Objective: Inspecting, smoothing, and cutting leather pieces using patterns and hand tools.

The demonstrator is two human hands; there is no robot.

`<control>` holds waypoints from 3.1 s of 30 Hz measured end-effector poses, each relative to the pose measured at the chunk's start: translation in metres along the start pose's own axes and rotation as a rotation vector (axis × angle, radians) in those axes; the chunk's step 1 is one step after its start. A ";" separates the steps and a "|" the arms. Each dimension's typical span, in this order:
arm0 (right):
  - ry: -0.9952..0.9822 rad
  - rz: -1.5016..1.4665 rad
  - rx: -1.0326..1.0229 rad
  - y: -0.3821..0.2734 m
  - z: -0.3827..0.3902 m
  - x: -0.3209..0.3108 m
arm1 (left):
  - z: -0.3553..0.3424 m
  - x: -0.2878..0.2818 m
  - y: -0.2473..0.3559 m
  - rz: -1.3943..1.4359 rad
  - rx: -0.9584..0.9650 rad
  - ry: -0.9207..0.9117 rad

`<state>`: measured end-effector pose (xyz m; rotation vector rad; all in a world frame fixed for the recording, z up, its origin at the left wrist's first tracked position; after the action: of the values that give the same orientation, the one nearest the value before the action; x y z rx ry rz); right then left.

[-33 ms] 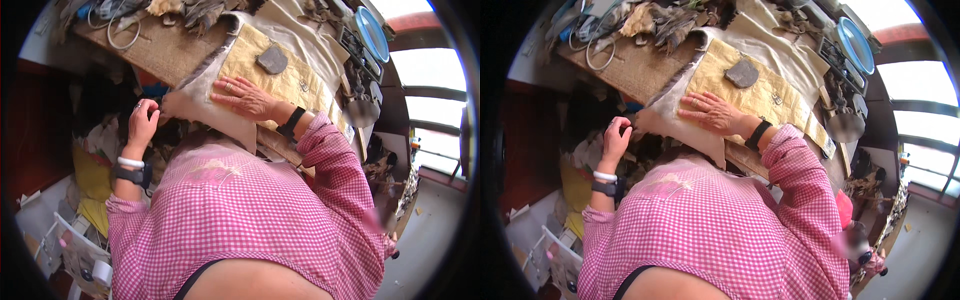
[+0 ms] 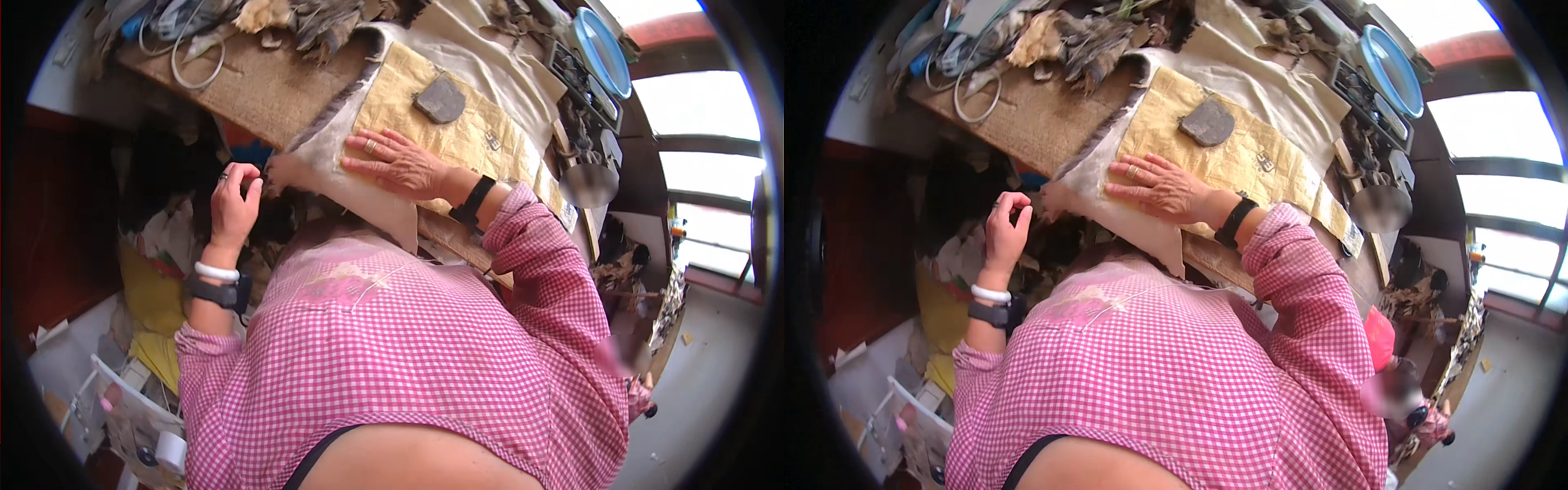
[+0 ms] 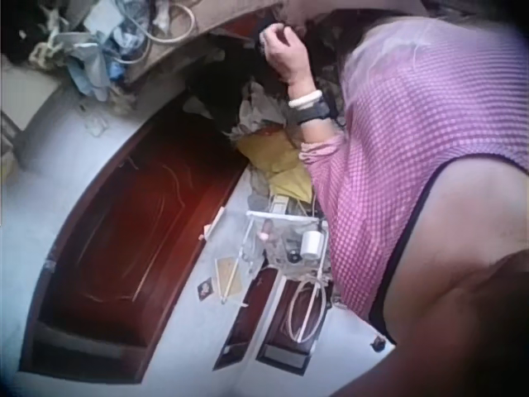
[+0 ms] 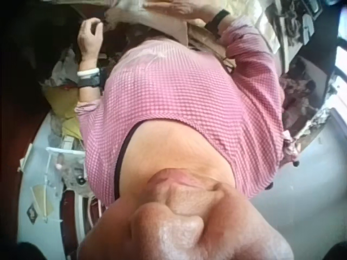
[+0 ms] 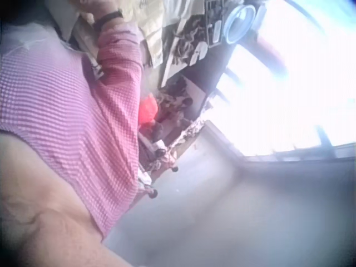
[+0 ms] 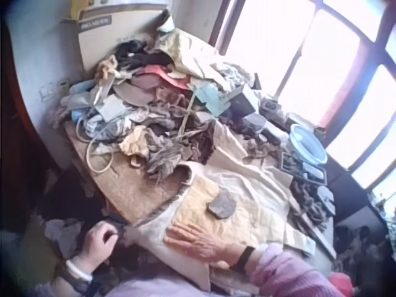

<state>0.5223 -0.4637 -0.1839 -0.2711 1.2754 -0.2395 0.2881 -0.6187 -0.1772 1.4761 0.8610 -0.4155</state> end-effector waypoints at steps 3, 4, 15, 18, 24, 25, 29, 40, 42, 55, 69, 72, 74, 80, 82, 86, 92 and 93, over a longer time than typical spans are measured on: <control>0.027 -0.057 0.009 -0.001 0.004 -0.002 | -0.029 0.006 0.064 0.133 0.240 -0.034; 0.028 -0.085 -0.007 -0.002 0.005 -0.003 | -0.036 0.012 0.080 0.186 0.311 -0.089; 0.495 0.007 0.039 -0.019 0.035 -0.029 | -0.050 0.091 0.094 -0.199 0.404 -0.469; 0.668 -0.122 0.314 0.003 0.121 -0.049 | -0.050 0.094 0.107 -0.309 0.505 -0.418; 0.401 -0.111 1.290 0.036 0.372 0.018 | -0.054 0.105 0.124 -0.404 0.390 -0.380; 0.306 -0.129 1.355 0.028 0.403 0.039 | -0.054 0.107 0.127 -0.443 0.395 -0.372; 0.400 -0.144 1.313 -0.007 0.457 0.099 | -0.053 0.119 0.136 -0.537 0.311 -0.401; 0.293 -0.166 1.387 0.013 0.482 0.109 | -0.040 0.143 0.169 -0.577 0.226 -0.395; 0.341 -0.145 1.337 0.024 0.481 0.102 | -0.038 0.145 0.169 -0.569 0.208 -0.364; 0.699 -0.154 1.211 0.130 0.557 0.082 | -0.037 0.162 0.206 -0.674 0.017 -0.422; 0.511 -0.126 1.077 0.140 0.558 0.069 | -0.034 0.166 0.197 -0.718 0.010 -0.384; 0.564 -0.119 1.096 0.124 0.558 0.048 | -0.032 0.166 0.197 -0.703 0.036 -0.360; 0.626 -0.128 1.084 0.102 0.543 0.029 | -0.031 0.164 0.197 -0.697 0.060 -0.341; 0.648 -0.523 0.997 0.054 0.451 0.007 | -0.030 0.161 0.203 -0.679 0.109 -0.345; 0.588 -0.379 0.850 0.042 0.415 0.009 | -0.029 0.161 0.200 -0.680 0.114 -0.328; 0.568 -0.661 0.855 0.034 0.382 0.021 | -0.026 0.159 0.192 -0.639 0.100 -0.279; 0.908 -1.149 0.871 0.061 0.416 0.050 | -0.020 0.154 0.185 -0.580 0.165 -0.177; 0.802 -1.098 0.897 0.055 0.410 0.053 | -0.020 0.154 0.184 -0.566 0.153 -0.175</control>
<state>0.9324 -0.4013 -0.1403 -0.0555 1.5269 -1.9532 0.5154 -0.5418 -0.1591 1.2914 1.1194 -1.0345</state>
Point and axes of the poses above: each hand's wrist, its own z-axis away from the middle knuckle, its own x-axis out of the palm, y = z × x, the point moved 6 cm from there along -z, towards the middle knuckle, and after that the axes turned 10 degrees about -y, right-handed, at the moved point
